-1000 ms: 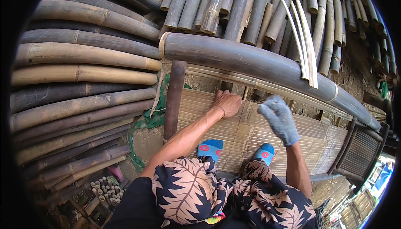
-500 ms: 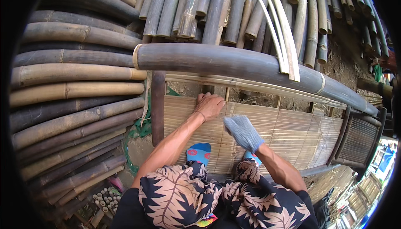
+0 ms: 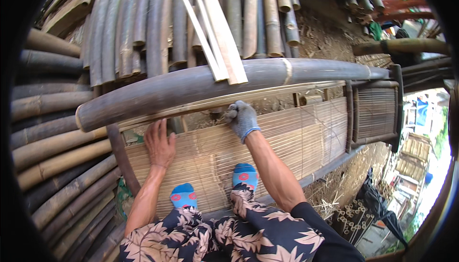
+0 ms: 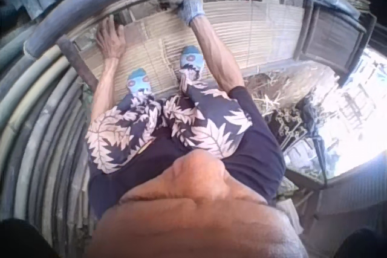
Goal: The person weaves thin bamboo strips into the seat of a bamboo bench, pulling a long thin binding through gaps in the bamboo structure.
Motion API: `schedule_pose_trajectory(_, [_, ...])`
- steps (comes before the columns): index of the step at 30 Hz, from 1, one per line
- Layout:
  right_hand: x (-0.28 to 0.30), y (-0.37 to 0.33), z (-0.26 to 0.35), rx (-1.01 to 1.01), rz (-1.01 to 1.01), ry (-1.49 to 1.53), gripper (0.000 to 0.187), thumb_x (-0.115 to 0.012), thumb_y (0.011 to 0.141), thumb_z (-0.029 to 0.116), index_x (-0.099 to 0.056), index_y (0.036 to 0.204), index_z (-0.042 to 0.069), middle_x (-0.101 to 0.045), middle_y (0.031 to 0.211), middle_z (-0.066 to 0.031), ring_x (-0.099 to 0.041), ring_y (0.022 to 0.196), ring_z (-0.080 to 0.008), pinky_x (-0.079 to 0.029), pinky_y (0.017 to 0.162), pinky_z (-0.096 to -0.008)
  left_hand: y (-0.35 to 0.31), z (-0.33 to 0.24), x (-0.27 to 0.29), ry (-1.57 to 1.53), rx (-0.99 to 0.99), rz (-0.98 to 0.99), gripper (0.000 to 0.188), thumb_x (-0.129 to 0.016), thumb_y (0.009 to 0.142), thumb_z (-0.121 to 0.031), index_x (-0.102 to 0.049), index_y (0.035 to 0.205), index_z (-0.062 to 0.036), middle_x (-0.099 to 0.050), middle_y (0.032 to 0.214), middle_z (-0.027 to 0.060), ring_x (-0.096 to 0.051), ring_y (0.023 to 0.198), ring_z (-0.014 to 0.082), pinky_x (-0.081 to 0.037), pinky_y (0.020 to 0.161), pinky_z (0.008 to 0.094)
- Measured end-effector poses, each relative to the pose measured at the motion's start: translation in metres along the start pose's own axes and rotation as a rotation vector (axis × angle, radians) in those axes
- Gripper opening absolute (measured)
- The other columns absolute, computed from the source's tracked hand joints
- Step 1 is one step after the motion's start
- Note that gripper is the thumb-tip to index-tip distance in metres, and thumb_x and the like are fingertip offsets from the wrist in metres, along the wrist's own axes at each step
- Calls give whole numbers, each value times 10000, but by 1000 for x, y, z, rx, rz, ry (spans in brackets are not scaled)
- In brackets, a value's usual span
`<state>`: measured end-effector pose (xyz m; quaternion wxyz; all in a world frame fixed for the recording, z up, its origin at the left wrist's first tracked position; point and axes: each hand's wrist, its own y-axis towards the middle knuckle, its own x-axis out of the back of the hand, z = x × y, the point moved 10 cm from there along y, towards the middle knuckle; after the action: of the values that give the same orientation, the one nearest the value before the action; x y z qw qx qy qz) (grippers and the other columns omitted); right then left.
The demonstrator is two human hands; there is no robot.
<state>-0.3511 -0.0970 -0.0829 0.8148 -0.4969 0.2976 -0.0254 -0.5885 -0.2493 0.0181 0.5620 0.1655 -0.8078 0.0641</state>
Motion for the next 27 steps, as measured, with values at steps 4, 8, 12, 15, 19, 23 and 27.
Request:
schedule_pose_trajectory(4, [-1,-42,-9,54,-150,-124,103,-562,974,164,-518,900,108,-565,648,-38,-455,413,-137,-424,448,-350,-16,14,7,53,10,-19,498,-622,889,-246,-523,1352,-91,-456,1336,132,-424,1225,343,-303,1061,533])
schedule_pose_trajectory(8, [19,-59,-12,65,-144,-102,112,-571,973,154,-515,902,89,-560,641,-43,-478,422,-156,-442,454,-367,-3,-5,15,34,-103,-65,354,-618,917,-251,-612,1227,-82,-536,1163,122,-485,1091,338,-345,1005,498])
schedule_pose_trajectory(12, [23,-62,-15,0,-140,-291,147,-525,983,179,-578,930,53,-592,693,-113,-562,443,-205,-490,451,-401,8,15,-12,-240,22,244,287,-631,931,-303,-675,1003,-29,-546,908,120,-520,887,306,-407,838,453])
schedule_pose_trajectory(15, [-22,-105,54,739,-169,-1206,189,-537,972,196,-632,958,34,-651,759,-158,-640,593,-312,-534,606,-446,13,18,-3,-324,65,173,329,-645,929,-326,-681,873,-3,-533,815,122,-523,819,298,-419,750,436])
schedule_pose_trajectory(19, [-90,-151,97,1782,-184,-1754,215,-577,951,248,-668,912,57,-679,771,-124,-663,735,-279,-515,768,-443,14,16,10,-430,97,161,331,-676,906,-317,-676,833,6,-555,802,130,-542,814,311,-429,739,424])
schedule_pose_trajectory(23, [-38,-88,87,1043,-273,-2188,287,-549,940,305,-665,749,124,-660,676,-140,-665,659,-325,-484,697,-448,18,18,6,-510,155,266,292,-712,867,-280,-649,796,-4,-586,798,138,-568,791,321,-439,744,409])
schedule_pose_trajectory(27, [-43,-82,86,1115,-194,-2175,276,-545,939,287,-667,761,115,-642,643,-147,-630,601,-351,-487,663,-442,12,28,12,-579,202,234,218,-715,842,-232,-638,795,-33,-599,801,131,-576,790,324,-440,750,406])
